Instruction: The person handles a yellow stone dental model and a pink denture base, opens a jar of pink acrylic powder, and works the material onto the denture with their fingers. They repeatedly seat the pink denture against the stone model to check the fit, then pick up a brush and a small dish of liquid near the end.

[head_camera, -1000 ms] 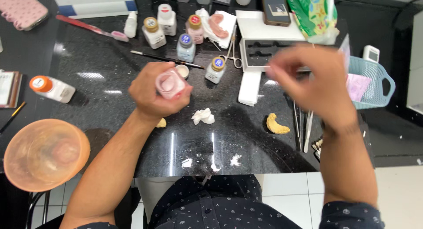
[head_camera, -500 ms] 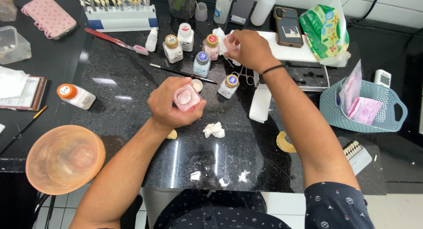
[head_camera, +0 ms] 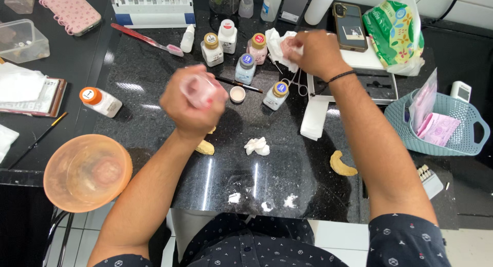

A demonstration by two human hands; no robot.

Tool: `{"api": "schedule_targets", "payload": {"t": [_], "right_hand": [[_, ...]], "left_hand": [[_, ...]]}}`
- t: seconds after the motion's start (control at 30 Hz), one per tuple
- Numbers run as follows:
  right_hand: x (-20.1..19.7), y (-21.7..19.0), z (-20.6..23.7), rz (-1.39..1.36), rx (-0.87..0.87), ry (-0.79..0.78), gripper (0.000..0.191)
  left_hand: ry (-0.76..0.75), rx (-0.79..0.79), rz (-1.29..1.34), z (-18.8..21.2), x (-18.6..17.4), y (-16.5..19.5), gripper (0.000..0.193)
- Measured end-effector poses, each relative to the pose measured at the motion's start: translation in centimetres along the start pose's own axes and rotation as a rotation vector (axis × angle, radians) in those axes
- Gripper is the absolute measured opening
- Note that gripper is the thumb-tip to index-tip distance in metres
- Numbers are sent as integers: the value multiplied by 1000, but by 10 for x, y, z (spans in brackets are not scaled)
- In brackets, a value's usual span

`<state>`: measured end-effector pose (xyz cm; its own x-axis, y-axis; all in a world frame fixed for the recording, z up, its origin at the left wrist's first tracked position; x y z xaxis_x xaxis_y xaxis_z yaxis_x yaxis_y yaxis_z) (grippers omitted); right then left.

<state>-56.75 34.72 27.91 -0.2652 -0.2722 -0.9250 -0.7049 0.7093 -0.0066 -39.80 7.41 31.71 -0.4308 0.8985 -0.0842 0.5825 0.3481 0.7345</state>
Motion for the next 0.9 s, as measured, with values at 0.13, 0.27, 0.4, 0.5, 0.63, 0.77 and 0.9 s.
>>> {"api": "schedule_targets", "payload": {"t": [0.13,0.27,0.4,0.5,0.63,0.77,0.9], "right_hand": [[-58,-23,-5,-82,-77,240,21],[-87,-93,-3,-221,-108,278,17],[-37,-221,12,-1083,-251,-49,12],[-25,-294,24,-341,-509,-26,29],[-8,-298,23,-344,-472,-3,25],[13,-260,17,-178,-393,-209,7],[-6,-239,18,-274,-349,-139,18]], "left_hand": [[53,-185,122,0,-10,-23,37],[84,-202,139,-1,-12,-29,36],[107,-200,133,0,-15,-30,35],[113,-171,131,-3,-15,-29,36],[119,-151,119,-3,-16,-25,38],[109,-141,90,-5,-16,-19,38],[92,-113,84,-5,-17,-14,38]]}}
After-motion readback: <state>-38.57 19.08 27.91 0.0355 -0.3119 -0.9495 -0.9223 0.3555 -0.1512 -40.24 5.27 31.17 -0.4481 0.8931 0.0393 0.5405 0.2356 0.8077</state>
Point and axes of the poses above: each hand's wrist, its own z-axis away from the middle knuckle, its own x-axis out of the palm, y = z × x, the point moved 10 cm from there along -z, towards the middle knuckle, and after that the axes turned 14 degrees about -x, right-handed, at the moved point
